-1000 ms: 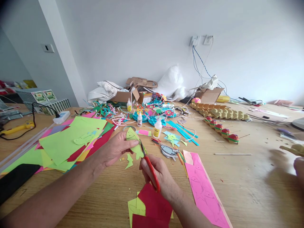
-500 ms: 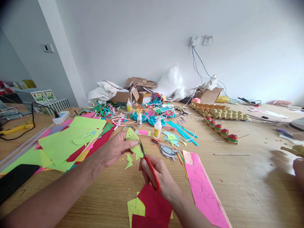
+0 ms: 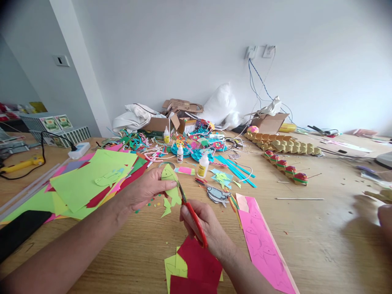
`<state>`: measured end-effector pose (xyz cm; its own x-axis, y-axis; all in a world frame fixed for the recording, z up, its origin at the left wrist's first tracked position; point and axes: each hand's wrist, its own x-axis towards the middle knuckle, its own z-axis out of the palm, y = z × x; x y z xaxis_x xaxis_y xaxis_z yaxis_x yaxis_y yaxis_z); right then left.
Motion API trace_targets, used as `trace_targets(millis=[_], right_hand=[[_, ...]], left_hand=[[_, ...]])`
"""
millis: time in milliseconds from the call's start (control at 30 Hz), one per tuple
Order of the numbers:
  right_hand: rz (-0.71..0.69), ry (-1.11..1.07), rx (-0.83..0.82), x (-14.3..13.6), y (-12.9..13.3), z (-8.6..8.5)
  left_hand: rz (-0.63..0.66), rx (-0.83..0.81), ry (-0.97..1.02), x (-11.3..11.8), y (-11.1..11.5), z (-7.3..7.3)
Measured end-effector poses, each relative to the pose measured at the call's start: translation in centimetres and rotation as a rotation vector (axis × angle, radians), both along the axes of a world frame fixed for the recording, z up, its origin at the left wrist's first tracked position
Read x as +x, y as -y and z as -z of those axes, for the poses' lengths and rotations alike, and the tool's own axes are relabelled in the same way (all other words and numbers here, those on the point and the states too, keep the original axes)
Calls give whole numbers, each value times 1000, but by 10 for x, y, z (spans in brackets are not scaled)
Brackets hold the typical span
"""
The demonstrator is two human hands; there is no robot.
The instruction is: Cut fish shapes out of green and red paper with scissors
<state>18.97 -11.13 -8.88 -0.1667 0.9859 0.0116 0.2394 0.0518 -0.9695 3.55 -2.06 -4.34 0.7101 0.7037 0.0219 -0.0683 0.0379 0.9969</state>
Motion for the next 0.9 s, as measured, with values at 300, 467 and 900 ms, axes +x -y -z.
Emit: trace_targets(millis=[300, 467, 900], right_hand=[[-14, 22, 22, 1, -1, 4], [-4, 44, 16, 1, 0, 1], [32, 100, -46, -1, -1, -1]], left_hand=[[12, 17, -30, -2, -1, -3], [16, -3, -43, -3, -2, -3], [65, 4, -52, -8, -8, -3]])
